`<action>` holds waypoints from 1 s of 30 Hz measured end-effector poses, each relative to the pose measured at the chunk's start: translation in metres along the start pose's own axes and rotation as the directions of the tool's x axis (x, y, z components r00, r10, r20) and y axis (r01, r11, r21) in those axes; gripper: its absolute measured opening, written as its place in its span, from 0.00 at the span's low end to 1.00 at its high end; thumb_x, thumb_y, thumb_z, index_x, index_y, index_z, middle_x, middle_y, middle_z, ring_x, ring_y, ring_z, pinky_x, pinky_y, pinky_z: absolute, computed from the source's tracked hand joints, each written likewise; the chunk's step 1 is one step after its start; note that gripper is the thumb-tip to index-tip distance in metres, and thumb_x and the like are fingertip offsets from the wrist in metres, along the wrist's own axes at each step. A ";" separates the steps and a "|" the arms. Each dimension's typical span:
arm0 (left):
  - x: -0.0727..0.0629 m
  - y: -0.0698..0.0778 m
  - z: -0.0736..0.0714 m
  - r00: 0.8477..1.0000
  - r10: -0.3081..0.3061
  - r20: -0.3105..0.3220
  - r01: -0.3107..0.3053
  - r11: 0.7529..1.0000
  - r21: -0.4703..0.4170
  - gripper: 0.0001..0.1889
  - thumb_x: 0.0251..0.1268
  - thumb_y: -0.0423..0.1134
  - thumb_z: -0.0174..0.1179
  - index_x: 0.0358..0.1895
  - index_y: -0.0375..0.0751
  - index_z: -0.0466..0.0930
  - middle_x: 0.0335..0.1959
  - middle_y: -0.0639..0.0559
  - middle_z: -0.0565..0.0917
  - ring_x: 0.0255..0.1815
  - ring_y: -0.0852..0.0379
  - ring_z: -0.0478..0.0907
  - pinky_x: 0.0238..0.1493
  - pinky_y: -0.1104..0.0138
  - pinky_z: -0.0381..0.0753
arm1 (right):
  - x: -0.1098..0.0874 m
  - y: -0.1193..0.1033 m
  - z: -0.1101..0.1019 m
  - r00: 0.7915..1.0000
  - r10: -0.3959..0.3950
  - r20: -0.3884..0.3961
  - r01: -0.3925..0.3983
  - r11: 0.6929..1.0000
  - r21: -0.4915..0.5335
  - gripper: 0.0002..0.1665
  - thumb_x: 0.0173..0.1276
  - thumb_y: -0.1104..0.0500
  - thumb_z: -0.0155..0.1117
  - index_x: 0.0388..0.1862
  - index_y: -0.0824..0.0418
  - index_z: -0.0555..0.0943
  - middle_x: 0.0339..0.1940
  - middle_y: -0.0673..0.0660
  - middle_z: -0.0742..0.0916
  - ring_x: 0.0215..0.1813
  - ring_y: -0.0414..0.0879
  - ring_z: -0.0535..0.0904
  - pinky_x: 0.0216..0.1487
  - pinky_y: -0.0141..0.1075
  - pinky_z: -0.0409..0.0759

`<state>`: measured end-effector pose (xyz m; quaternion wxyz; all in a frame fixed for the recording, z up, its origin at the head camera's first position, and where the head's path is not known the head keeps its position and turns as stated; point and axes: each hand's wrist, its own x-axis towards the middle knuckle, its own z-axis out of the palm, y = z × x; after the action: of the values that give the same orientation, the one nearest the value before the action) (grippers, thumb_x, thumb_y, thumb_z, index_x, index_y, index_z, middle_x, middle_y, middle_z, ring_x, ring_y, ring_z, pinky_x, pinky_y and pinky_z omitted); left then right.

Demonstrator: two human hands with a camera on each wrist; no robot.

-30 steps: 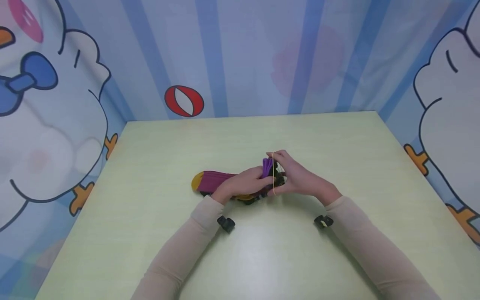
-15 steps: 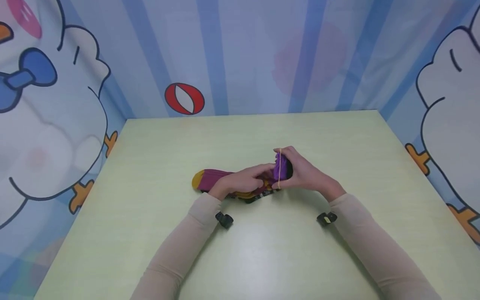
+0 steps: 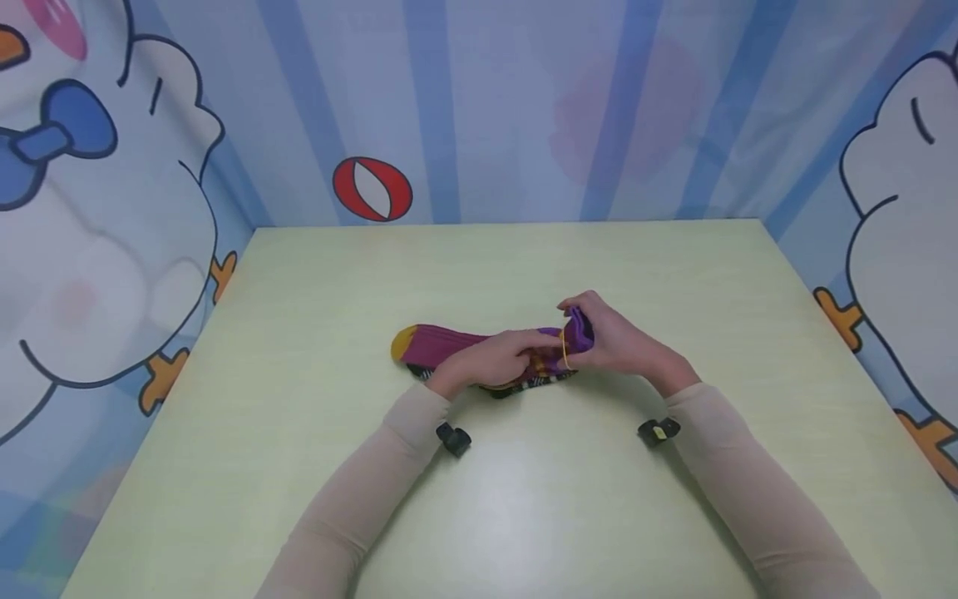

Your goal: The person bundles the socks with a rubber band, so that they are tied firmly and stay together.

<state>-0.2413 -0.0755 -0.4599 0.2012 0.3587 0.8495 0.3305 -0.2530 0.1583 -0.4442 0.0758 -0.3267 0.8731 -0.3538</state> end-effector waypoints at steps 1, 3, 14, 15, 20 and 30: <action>0.000 -0.001 0.000 1.000 -0.001 -0.007 0.000 1.000 -0.025 0.30 0.72 0.24 0.41 0.74 0.48 0.68 0.70 0.48 0.71 0.67 0.57 0.68 0.66 0.64 0.67 | -0.001 0.000 0.000 1.000 0.008 0.002 -0.008 1.000 0.002 0.46 0.52 0.64 0.81 0.66 0.70 0.66 0.59 0.67 0.72 0.57 0.59 0.74 0.55 0.50 0.79; 0.000 -0.003 0.000 1.000 0.009 -0.016 -0.010 0.998 -0.065 0.29 0.72 0.24 0.39 0.73 0.47 0.69 0.67 0.49 0.75 0.65 0.58 0.70 0.65 0.65 0.69 | -0.001 0.000 -0.001 1.000 0.015 0.013 -0.016 1.000 0.013 0.46 0.52 0.65 0.79 0.67 0.71 0.65 0.59 0.69 0.72 0.58 0.60 0.74 0.55 0.50 0.79; 0.000 0.001 0.002 0.998 0.046 -0.050 -0.051 0.994 -0.100 0.20 0.73 0.23 0.40 0.64 0.36 0.65 0.57 0.45 0.77 0.60 0.55 0.74 0.62 0.68 0.70 | 0.000 0.001 -0.002 0.999 0.023 0.044 -0.023 1.000 -0.002 0.39 0.53 0.69 0.74 0.63 0.72 0.67 0.58 0.68 0.73 0.56 0.58 0.74 0.55 0.48 0.78; 0.000 0.001 0.002 0.998 0.039 -0.050 -0.044 0.994 -0.104 0.18 0.73 0.24 0.42 0.63 0.36 0.65 0.57 0.46 0.77 0.60 0.55 0.74 0.62 0.68 0.70 | 0.000 0.001 -0.002 0.998 0.034 0.050 -0.034 0.999 -0.004 0.39 0.53 0.69 0.74 0.63 0.72 0.67 0.57 0.68 0.73 0.56 0.58 0.74 0.55 0.48 0.79; -0.002 0.001 0.003 0.999 0.024 -0.040 -0.025 0.999 -0.026 0.13 0.75 0.27 0.49 0.58 0.39 0.71 0.54 0.49 0.78 0.56 0.58 0.74 0.58 0.67 0.73 | -0.002 0.005 -0.006 0.993 0.095 0.069 -0.092 0.995 -0.037 0.33 0.58 0.65 0.72 0.61 0.67 0.71 0.55 0.65 0.74 0.54 0.57 0.76 0.53 0.49 0.80; -0.003 -0.001 0.000 0.988 -0.043 -0.151 0.059 0.993 0.104 0.11 0.75 0.29 0.52 0.55 0.39 0.78 0.52 0.48 0.80 0.53 0.55 0.75 0.58 0.65 0.74 | -0.006 0.024 -0.017 0.999 0.017 0.036 -0.020 0.997 0.079 0.21 0.73 0.66 0.61 0.64 0.57 0.78 0.63 0.62 0.73 0.62 0.57 0.71 0.59 0.54 0.72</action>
<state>-0.2398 -0.0784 -0.4603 0.1263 0.3216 0.8877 0.3043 -0.2666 0.1847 -0.4486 0.1076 -0.3215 0.8599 -0.3815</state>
